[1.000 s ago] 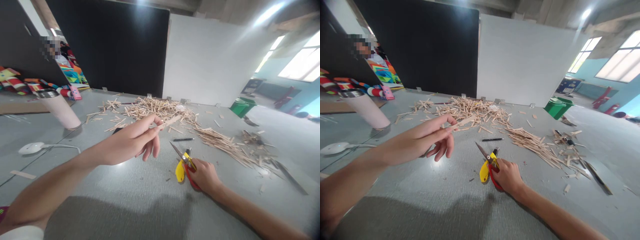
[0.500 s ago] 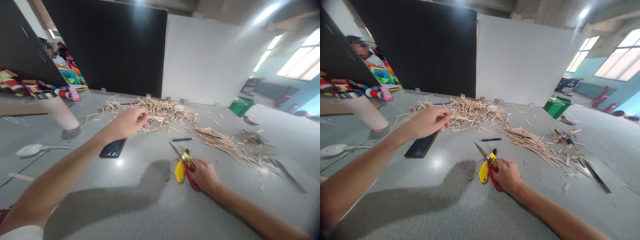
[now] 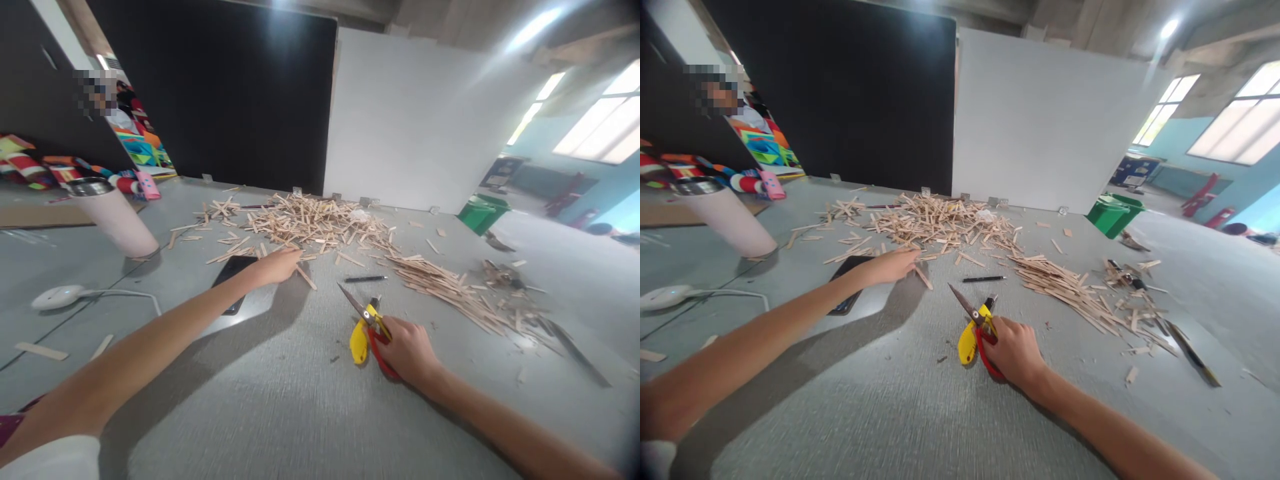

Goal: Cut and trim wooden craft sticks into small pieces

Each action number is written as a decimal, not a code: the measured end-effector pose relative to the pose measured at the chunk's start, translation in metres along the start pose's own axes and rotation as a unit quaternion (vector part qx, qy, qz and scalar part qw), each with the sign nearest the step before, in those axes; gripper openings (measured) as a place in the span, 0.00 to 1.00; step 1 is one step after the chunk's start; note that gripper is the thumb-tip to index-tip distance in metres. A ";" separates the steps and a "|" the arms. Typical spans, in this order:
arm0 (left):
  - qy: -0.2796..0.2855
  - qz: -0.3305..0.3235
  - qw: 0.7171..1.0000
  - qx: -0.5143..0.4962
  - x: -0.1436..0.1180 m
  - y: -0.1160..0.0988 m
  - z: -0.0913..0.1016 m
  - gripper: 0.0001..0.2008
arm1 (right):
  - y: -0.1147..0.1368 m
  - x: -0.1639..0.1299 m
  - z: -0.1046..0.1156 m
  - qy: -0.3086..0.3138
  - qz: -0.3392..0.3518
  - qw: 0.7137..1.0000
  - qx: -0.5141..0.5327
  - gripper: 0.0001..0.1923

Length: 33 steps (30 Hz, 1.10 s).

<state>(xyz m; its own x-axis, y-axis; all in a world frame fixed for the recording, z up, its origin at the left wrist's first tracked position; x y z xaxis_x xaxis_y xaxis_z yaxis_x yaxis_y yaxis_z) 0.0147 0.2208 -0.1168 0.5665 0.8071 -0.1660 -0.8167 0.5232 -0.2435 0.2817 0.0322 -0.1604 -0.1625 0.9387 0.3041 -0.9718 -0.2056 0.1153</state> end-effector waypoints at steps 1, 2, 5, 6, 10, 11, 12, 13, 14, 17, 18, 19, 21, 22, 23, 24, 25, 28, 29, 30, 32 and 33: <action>-0.006 -0.005 1.000 0.007 0.002 0.002 -0.001 0.19 | 0.000 0.000 0.000 -0.001 0.001 1.000 0.001 0.12; -0.008 -0.009 1.000 0.013 0.003 0.003 -0.002 0.19 | 0.000 0.000 0.000 -0.001 0.001 1.000 0.001 0.12; -0.006 -0.017 0.999 0.028 0.007 0.007 -0.005 0.19 | 0.000 0.000 0.000 -0.001 0.003 1.000 0.002 0.11; -0.006 -0.017 0.999 0.032 0.009 0.009 -0.006 0.19 | 0.000 0.000 0.000 -0.001 0.003 1.000 0.003 0.11; -0.004 -0.010 0.999 0.042 0.013 0.015 -0.012 0.19 | -0.001 0.000 0.001 -0.004 0.006 1.000 0.003 0.11; 0.000 -0.006 0.999 0.042 0.013 0.016 -0.013 0.19 | 0.000 0.000 0.001 -0.005 0.007 1.000 0.003 0.11; 0.005 -0.001 0.999 0.042 0.013 0.018 -0.014 0.19 | 0.000 0.000 0.001 -0.007 0.008 1.000 0.003 0.12; 0.013 0.004 0.999 0.041 0.012 0.018 -0.014 0.19 | 0.000 0.000 0.001 -0.008 0.009 1.000 0.003 0.12; 0.022 0.009 0.999 0.039 0.012 0.019 -0.015 0.19 | 0.000 0.000 0.001 -0.010 0.009 1.000 0.002 0.12; 0.055 0.009 0.998 0.035 0.010 0.017 -0.016 0.19 | 0.001 0.000 0.002 -0.014 0.011 1.000 0.001 0.12; 0.065 0.006 0.997 0.033 0.009 0.015 -0.016 0.19 | 0.001 0.000 0.003 -0.016 0.012 1.000 0.000 0.12; 0.073 0.003 0.997 0.032 0.008 0.013 -0.017 0.19 | 0.002 0.000 0.003 -0.017 0.013 1.000 0.000 0.12; 0.083 0.001 0.996 0.026 0.006 0.008 -0.018 0.19 | 0.002 0.000 0.004 -0.019 0.016 1.000 0.000 0.12; 0.085 0.000 0.996 0.021 0.004 0.005 -0.018 0.19 | 0.002 0.000 0.004 -0.020 0.017 1.000 0.000 0.12; 0.085 -0.001 0.996 0.015 0.003 0.002 -0.018 0.19 | 0.002 0.000 0.005 -0.021 0.019 1.000 0.000 0.12; 0.083 -0.003 0.997 0.007 0.002 -0.002 -0.018 0.19 | 0.002 0.000 0.005 -0.022 0.020 1.000 0.000 0.12; 0.079 -0.007 0.997 -0.002 0.000 -0.005 -0.017 0.19 | 0.002 0.000 0.005 -0.024 0.020 1.000 0.000 0.12; 0.060 -0.019 0.997 -0.038 -0.007 -0.017 -0.010 0.19 | 0.002 0.001 0.005 -0.028 0.022 0.999 0.000 0.13; 0.052 -0.023 0.997 -0.052 -0.010 -0.021 -0.006 0.19 | 0.002 0.001 0.005 -0.028 0.022 0.999 0.001 0.13; 0.042 -0.029 0.996 -0.069 -0.014 -0.026 -0.001 0.18 | 0.002 0.001 0.004 -0.028 0.023 0.999 0.002 0.13; 0.019 -0.044 0.993 -0.109 -0.024 -0.037 0.010 0.15 | 0.002 0.000 0.004 -0.029 0.022 0.999 0.003 0.13; 0.010 -0.056 0.989 -0.134 -0.031 -0.044 0.015 0.12 | 0.001 0.000 0.004 -0.029 0.021 0.999 0.004 0.14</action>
<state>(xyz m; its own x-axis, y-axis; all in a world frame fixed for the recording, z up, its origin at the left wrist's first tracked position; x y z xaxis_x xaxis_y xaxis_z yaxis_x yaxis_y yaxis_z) 0.0315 0.1774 -0.0863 0.6564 0.7410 -0.1417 -0.6916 0.5160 -0.5054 0.2809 0.0311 -0.1569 -0.1924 0.9117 0.3631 -0.9629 -0.2468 0.1094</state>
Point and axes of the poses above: each hand's wrist, its own x-axis towards the middle knuckle, its own z-axis out of the back of the hand, y = z × x, the point moved 6 cm from there along x, towards the middle knuckle
